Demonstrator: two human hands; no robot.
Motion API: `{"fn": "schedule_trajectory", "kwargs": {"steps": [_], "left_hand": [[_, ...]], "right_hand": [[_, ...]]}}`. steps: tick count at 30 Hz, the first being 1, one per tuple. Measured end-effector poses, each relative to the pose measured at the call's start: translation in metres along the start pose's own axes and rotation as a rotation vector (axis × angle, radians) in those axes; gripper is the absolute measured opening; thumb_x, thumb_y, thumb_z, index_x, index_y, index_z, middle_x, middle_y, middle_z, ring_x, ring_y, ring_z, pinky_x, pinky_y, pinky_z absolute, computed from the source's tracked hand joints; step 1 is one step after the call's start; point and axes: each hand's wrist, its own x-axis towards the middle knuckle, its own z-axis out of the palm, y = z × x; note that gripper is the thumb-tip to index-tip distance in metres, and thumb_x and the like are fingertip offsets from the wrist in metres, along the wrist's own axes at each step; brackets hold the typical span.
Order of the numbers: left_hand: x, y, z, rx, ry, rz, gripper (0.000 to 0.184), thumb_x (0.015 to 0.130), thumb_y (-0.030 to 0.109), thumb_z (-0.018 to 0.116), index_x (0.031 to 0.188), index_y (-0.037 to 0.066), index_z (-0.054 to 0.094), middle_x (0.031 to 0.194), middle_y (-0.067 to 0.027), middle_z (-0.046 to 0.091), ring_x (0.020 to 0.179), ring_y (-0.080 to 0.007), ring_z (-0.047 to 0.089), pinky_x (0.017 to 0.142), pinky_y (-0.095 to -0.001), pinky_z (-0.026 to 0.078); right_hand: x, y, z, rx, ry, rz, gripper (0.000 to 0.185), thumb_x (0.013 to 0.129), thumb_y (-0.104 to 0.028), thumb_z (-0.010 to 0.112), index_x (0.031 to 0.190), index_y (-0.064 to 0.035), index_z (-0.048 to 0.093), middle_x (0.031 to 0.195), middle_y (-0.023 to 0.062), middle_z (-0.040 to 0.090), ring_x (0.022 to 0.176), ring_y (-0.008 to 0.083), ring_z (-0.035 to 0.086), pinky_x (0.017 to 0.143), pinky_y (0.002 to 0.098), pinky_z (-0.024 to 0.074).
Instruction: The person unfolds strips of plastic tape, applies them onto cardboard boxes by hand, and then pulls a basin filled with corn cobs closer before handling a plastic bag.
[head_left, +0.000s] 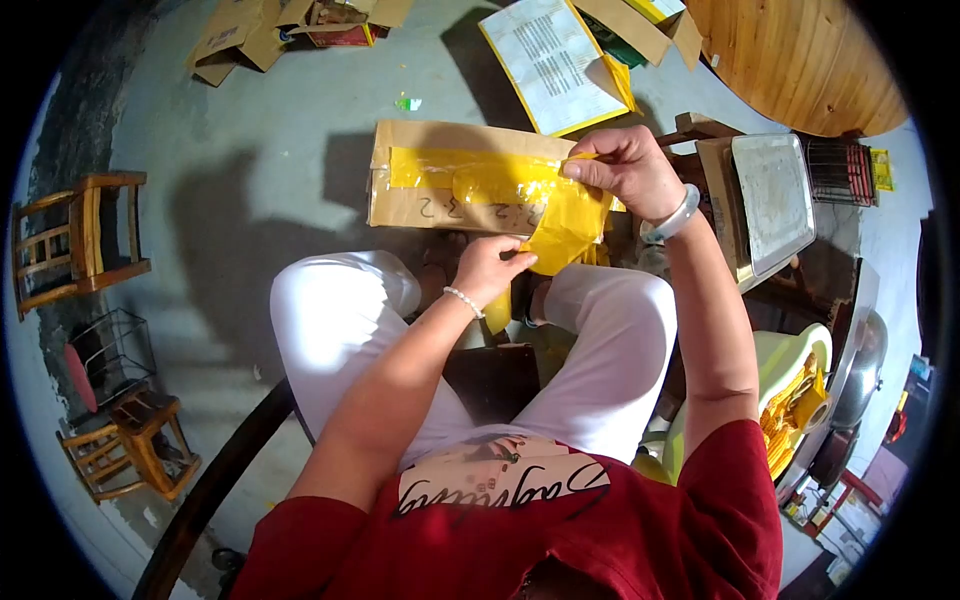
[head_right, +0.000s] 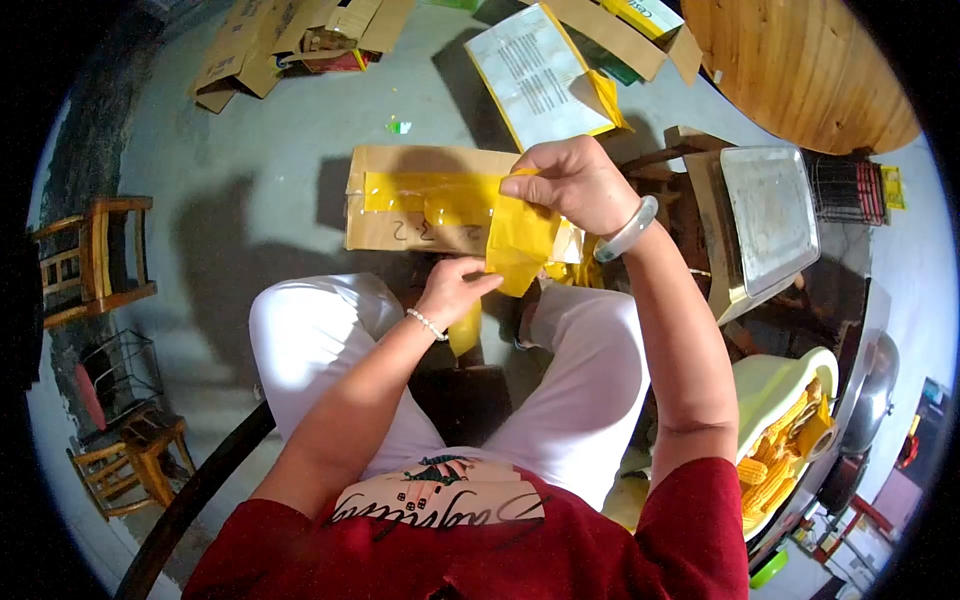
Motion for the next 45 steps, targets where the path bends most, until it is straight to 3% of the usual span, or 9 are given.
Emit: {"fn": "schedule_trajectory", "kwargs": {"steps": [1,4,11,14,17,21,29,36,45], "left_hand": [[-0.001,-0.002,0.004,-0.149,0.087,0.015,0.023,0.075,0.024,0.07,0.081,0.002,0.067,0.067,-0.0109,0.063,0.059,-0.0162,0.059,0.059,-0.0286,0.045],[-0.005,-0.007,0.0,-0.069,0.013,-0.117,0.019,0.078,0.014,0.069,0.087,-0.002,0.066,0.073,-0.001,0.065,0.066,-0.0037,0.054,0.061,-0.0215,0.045],[-0.011,-0.001,0.008,0.011,-0.009,-0.134,0.019,0.075,0.015,0.067,0.088,0.001,0.068,0.072,-0.0019,0.065,0.065,-0.0051,0.056,0.06,-0.0239,0.045],[-0.007,-0.01,0.015,-0.061,0.045,-0.152,0.022,0.072,0.02,0.067,0.085,0.002,0.067,0.071,-0.013,0.064,0.061,-0.0199,0.062,0.058,-0.0301,0.046],[-0.006,-0.003,0.015,-0.05,0.128,-0.209,0.022,0.071,0.019,0.068,0.085,0.002,0.067,0.072,-0.0128,0.065,0.062,-0.0207,0.063,0.059,-0.0304,0.047],[-0.002,-0.008,0.015,0.032,0.272,-0.252,0.022,0.071,0.019,0.068,0.085,0.002,0.068,0.074,-0.0126,0.066,0.065,-0.0226,0.064,0.062,-0.0319,0.049],[0.004,-0.004,0.014,0.105,0.347,-0.349,0.028,0.071,0.022,0.07,0.089,0.0,0.068,0.076,-0.0109,0.067,0.067,-0.0206,0.063,0.062,-0.0303,0.048],[0.011,-0.009,0.018,0.018,0.433,-0.468,0.024,0.072,0.022,0.067,0.087,0.003,0.069,0.077,-0.0118,0.068,0.071,-0.0236,0.066,0.065,-0.0325,0.05],[0.011,-0.007,0.019,-0.067,0.448,-0.469,0.027,0.071,0.026,0.067,0.084,0.002,0.068,0.073,-0.0127,0.066,0.066,-0.0237,0.064,0.063,-0.0329,0.049]], "right_hand": [[0.003,0.003,-0.002,-0.003,0.002,-0.019,0.018,0.081,-0.015,0.068,0.082,0.0027,0.065,0.062,0.001,0.059,0.055,0.0065,0.054,0.049,0.02,0.0432],[0.02,0.035,-0.021,0.022,-0.063,0.053,0.016,0.081,-0.013,0.067,0.083,0.0019,0.066,0.063,0.0009,0.06,0.055,0.0067,0.054,0.048,0.0203,0.0432],[0.041,0.069,-0.048,-0.064,-0.091,0.208,0.016,0.083,-0.013,0.062,0.092,-0.0013,0.068,0.071,0.0019,0.064,0.056,0.0081,0.058,0.049,0.0219,0.0477],[0.062,0.074,-0.049,-0.193,-0.082,0.192,0.017,0.081,-0.011,0.063,0.095,-0.0016,0.068,0.073,0.0041,0.065,0.055,0.0094,0.059,0.049,0.0221,0.048],[0.084,0.065,-0.037,-0.364,-0.069,0.111,0.018,0.079,-0.006,0.065,0.096,-0.0009,0.068,0.077,0.0034,0.066,0.058,0.0078,0.059,0.052,0.0213,0.049],[0.106,0.063,-0.03,-0.606,-0.172,-0.093,0.023,0.074,-0.01,0.062,0.095,-0.0007,0.067,0.078,0.0154,0.067,0.067,0.0228,0.064,0.066,0.0311,0.0501],[0.151,0.088,-0.02,-0.667,-0.222,-0.135,0.031,0.069,-0.007,0.065,0.099,-0.0037,0.066,0.085,0.0104,0.067,0.079,0.0203,0.064,0.073,0.0292,0.0495],[0.169,0.118,-0.012,-0.517,-0.119,-0.109,0.024,0.07,-0.02,0.061,0.087,-0.0056,0.069,0.078,0.0141,0.067,0.072,0.0272,0.063,0.069,0.034,0.0498],[0.182,0.129,-0.006,-0.397,-0.219,0.131,0.019,0.078,-0.022,0.062,0.086,-0.0046,0.066,0.072,0.0104,0.065,0.063,0.022,0.062,0.063,0.0321,0.0487]]}}
